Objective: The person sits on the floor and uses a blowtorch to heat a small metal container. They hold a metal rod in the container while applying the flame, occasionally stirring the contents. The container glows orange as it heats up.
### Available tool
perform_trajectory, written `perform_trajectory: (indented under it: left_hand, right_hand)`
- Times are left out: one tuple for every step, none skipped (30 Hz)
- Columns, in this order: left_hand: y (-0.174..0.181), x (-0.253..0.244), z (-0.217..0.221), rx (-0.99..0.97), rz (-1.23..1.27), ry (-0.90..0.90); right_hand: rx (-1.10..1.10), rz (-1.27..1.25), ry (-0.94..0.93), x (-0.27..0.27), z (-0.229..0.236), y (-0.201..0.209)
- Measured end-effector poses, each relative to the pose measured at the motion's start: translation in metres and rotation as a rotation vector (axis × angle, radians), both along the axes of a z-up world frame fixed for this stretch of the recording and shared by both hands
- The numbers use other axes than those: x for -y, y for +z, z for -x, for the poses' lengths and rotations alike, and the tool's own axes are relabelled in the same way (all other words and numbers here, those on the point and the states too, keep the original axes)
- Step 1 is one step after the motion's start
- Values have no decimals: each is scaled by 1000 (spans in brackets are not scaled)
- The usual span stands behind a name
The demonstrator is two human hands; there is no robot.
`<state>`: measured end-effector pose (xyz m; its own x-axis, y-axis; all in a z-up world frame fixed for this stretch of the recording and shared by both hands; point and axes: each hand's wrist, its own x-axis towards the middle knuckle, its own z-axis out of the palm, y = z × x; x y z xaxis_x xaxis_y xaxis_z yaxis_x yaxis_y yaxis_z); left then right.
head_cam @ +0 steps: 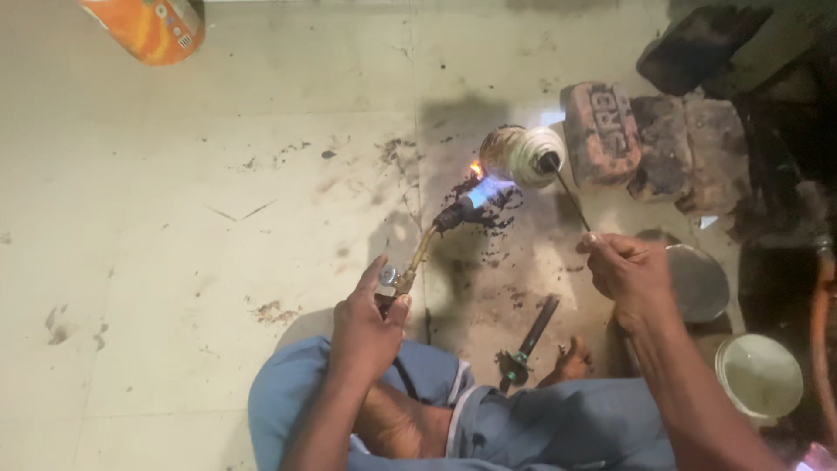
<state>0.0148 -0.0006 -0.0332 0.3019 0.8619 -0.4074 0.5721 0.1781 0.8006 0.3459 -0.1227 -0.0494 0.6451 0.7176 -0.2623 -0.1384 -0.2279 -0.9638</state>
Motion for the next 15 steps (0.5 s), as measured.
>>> perform_trajectory:
  left_hand:
    - [0,1,-1,21,-56,-12]
    - [-1,0,-4,42,-113,-25]
    - [-1,4,-5,52,-156,-46]
    - [-1,11,-6,53,-178,-46]
    - [0,10,-14,75,-227,-43]
    - [1,9,-21,98,-276,-39]
    - [3,10,-26,97,-276,-32]
    - [4,10,-31,96,-277,-25]
    - [3,16,-32,90,-262,-22]
    - [2,17,-33,93,-261,-17]
    - [2,16,-36,102,-268,-12]
    - [3,17,-38,111,-275,-6]
    - [3,17,-40,100,-242,-2]
    - [4,17,-42,88,-209,1]
    - [5,17,-43,74,-176,5]
  right_hand:
    - [40,44,-16,-3,0,1]
    - [81,87,-32,-6,1,2]
    - [111,143,-55,-2,5,1]
    - [55,133,-61,2,11,-1]
    - [22,96,-66,-4,9,2]
    - [-11,59,-70,-10,7,6]
    - [-27,53,-62,-12,7,8]
    - [-43,48,-54,-15,7,10]
    - [-66,57,-50,-11,10,9]
    - [-61,72,-61,-7,13,8]
    - [-50,78,-71,-6,13,9]
    - [-39,85,-82,-4,14,10]
    - [-40,69,-76,-5,13,13]
    - [-42,54,-69,-5,13,15]
    - [-45,37,-62,-6,13,18]
